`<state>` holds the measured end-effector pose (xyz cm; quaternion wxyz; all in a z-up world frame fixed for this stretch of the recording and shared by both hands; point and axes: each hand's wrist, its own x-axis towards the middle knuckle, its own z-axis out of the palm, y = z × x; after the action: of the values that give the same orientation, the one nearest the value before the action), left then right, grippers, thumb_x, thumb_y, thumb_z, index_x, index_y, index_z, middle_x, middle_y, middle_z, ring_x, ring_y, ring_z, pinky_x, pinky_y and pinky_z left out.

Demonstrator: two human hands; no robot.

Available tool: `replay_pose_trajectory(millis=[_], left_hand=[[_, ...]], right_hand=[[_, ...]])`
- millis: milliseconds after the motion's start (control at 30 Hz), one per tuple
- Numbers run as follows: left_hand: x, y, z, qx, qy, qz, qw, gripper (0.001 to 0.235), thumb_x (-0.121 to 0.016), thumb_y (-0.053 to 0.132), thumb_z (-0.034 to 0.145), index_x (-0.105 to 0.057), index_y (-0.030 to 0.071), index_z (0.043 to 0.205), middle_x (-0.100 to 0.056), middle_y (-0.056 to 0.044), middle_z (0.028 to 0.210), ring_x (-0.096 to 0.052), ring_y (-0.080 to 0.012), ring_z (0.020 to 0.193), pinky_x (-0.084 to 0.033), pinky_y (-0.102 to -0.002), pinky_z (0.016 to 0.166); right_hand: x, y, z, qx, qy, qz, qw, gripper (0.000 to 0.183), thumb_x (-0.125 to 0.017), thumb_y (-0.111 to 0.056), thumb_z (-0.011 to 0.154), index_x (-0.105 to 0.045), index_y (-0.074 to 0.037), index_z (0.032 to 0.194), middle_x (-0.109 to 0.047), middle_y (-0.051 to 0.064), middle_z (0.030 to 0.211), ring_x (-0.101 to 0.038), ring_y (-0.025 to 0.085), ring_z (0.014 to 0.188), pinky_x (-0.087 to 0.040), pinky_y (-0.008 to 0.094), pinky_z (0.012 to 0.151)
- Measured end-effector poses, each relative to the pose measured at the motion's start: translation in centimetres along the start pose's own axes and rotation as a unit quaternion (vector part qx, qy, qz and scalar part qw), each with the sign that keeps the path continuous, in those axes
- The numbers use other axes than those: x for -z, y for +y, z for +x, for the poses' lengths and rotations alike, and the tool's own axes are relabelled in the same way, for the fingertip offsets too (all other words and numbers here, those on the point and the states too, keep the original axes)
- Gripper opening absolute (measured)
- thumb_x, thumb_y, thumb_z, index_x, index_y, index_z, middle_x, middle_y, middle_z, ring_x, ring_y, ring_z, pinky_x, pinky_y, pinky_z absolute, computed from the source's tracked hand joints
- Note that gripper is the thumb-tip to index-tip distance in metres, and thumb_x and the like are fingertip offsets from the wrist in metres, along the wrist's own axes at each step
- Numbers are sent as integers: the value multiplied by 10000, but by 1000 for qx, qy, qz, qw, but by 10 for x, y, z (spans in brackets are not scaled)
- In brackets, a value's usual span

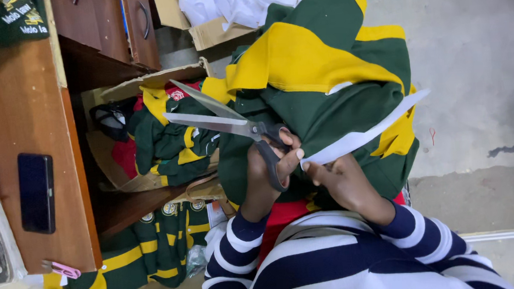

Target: The person uses large shears to cut a white paper template into strips. They repeatedly pick up the template, cut it, and place the pieces onto a pile of green and yellow jackets on their lap.

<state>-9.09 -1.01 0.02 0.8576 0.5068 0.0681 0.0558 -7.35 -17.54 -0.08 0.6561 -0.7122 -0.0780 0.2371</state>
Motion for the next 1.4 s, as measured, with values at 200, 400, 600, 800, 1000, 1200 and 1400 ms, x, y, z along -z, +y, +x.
replay_pose_trajectory(millis=[200, 400, 600, 800, 1000, 1200, 1400], left_hand=[[-2, 11, 1, -36, 35, 6, 999, 237, -787, -16, 870, -588, 4, 996, -636, -147, 871, -597, -151, 775, -495, -291, 689], [7, 17, 7, -75, 92, 58, 991, 250, -791, 58, 882, -577, 43, 1010, -657, -108, 902, -600, -129, 823, -470, -268, 755], [1, -2, 1, -12, 4, -3, 1000, 260, -790, -65, 854, -597, -38, 1025, -609, -154, 868, -590, -174, 789, -500, -314, 744], [15, 9, 13, -7, -22, -11, 1000, 239, -782, -23, 871, -593, -32, 1018, -612, -160, 825, -613, -175, 729, -517, -308, 709], [30, -40, 13, 100, 51, 18, 994, 313, -770, -150, 821, -667, 29, 1056, -688, -21, 966, -679, -70, 854, -526, -194, 796], [46, -33, 26, 51, 32, 77, 995, 262, -757, -150, 804, -657, -13, 1004, -686, -95, 837, -636, -72, 709, -529, -232, 677], [48, -27, 39, -42, 157, 326, 931, 138, -669, 95, 991, -694, 50, 863, -693, -141, 657, -590, -136, 469, -398, -206, 436]], right_hand=[[-3, -5, 0, -23, 43, 37, 998, 355, -766, -73, 914, -674, 6, 581, -556, 28, 442, -431, 45, 477, -345, 202, 468], [19, 5, -7, 41, 22, 18, 999, 135, -729, -83, 976, -738, 15, 884, -682, 117, 646, -534, 106, 669, -476, 282, 611], [4, -3, 3, 43, -16, 60, 997, 303, -597, -111, 1063, -699, 19, 1317, -773, 173, 1218, -676, 273, 1175, -505, 525, 1049], [14, 52, -7, 71, 2, 0, 997, 290, -592, -108, 1064, -762, 49, 1238, -782, 180, 870, -726, 228, 771, -573, 403, 742], [21, 28, -2, 67, -113, 279, 951, 244, -566, -23, 1062, -749, 66, 1196, -573, -4, 780, -348, 1, 599, -343, 157, 538], [40, 6, 6, 20, -185, 267, 945, 217, -598, -80, 1080, -718, 22, 931, -547, -24, 706, -346, -21, 550, -265, 149, 500], [47, 22, -12, -16, -315, 399, 861, 292, -662, -46, 1011, -686, 135, 784, -567, 98, 615, -337, 12, 491, -255, 191, 430]])
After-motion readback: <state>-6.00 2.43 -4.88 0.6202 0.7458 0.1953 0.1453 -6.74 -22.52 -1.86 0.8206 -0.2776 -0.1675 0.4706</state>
